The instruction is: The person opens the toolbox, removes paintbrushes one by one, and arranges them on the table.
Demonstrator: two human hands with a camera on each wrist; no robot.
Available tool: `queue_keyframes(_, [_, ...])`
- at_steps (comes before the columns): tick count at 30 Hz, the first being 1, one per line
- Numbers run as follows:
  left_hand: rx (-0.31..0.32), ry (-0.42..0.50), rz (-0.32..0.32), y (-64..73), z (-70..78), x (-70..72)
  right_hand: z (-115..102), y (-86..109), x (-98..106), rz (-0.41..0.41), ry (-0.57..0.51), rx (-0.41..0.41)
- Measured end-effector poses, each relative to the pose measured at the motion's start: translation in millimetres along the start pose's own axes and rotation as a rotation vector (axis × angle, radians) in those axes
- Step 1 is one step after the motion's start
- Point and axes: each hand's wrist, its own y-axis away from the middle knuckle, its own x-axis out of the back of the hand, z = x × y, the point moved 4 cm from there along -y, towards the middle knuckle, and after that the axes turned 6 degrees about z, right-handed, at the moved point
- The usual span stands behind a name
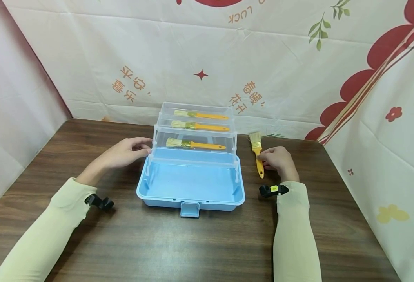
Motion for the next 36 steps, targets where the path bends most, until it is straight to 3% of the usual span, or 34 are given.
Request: queue_keyframes(36, [0.004, -0.007, 0.002, -0.4, -0.5, -1.3, -0.4, -1.1, -2.3, 0.015, 0.034, -0.003])
